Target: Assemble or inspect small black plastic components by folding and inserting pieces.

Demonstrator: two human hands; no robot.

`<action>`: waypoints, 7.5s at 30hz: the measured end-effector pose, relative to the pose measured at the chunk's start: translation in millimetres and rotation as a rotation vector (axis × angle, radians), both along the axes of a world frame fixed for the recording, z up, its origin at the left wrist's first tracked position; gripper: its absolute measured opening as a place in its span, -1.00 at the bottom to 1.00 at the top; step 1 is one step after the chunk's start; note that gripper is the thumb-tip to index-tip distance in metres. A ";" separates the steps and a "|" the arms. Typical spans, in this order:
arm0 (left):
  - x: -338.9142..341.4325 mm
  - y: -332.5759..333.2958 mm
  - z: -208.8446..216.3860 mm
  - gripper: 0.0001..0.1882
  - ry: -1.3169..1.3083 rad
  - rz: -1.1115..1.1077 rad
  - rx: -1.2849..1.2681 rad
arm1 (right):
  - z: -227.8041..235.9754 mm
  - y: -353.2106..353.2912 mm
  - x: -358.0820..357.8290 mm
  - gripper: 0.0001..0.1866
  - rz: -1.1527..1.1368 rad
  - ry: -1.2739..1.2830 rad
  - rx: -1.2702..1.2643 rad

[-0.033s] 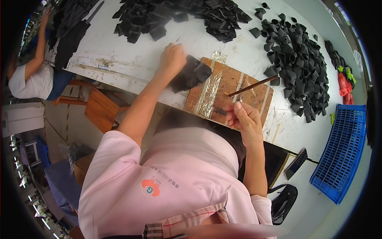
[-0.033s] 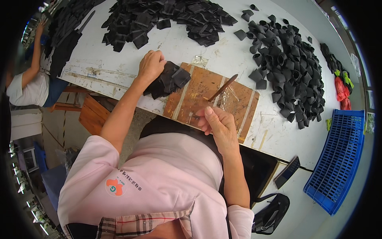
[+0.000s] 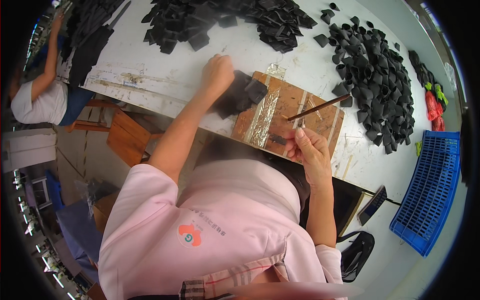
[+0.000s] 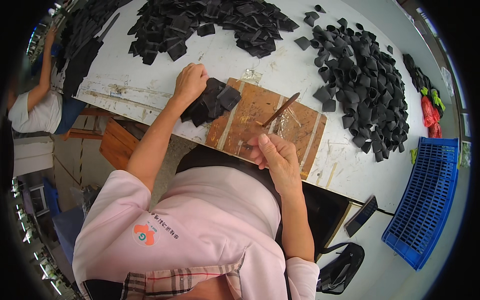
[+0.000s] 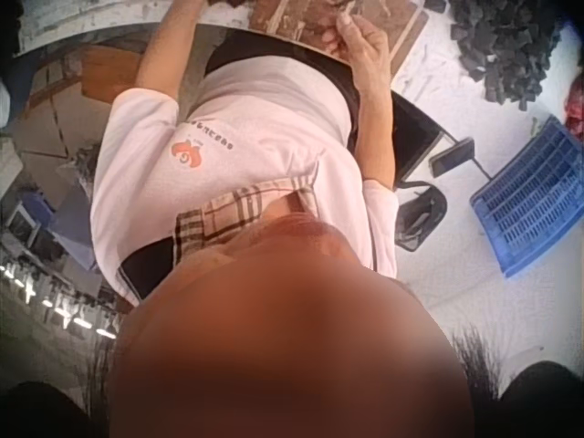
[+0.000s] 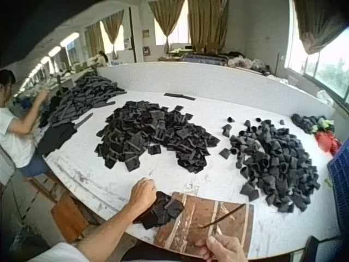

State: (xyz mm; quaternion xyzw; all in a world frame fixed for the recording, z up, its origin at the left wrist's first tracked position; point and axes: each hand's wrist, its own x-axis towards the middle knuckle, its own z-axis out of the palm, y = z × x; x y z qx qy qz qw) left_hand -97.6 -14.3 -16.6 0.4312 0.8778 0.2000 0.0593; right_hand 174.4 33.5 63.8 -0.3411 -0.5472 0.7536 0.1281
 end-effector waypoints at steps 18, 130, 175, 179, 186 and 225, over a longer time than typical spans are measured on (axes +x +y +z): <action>44.9 -16.5 37.3 -0.78 -0.173 -0.146 0.524 | -5.1 -9.3 -14.0 -0.66 0.022 -0.021 -0.032; 133.2 20.9 135.5 -0.88 -0.725 -0.601 0.969 | 41.5 30.8 -24.4 -0.86 -0.429 0.287 1.263; 113.7 20.5 124.6 -0.88 -1.284 -0.591 1.040 | 69.3 30.2 -17.0 -0.89 -0.238 0.175 0.640; 120.3 15.3 136.2 -0.87 -1.122 -0.572 0.977 | 54.8 27.7 -18.4 -0.94 -0.350 0.172 1.068; 115.2 19.8 123.2 -0.90 -1.286 -0.407 1.082 | 79.8 28.1 -23.6 -0.94 -0.279 0.093 1.331; 106.5 15.7 83.4 -0.90 -0.424 -0.300 1.025 | 69.2 49.7 -5.6 -0.93 -0.170 0.169 0.884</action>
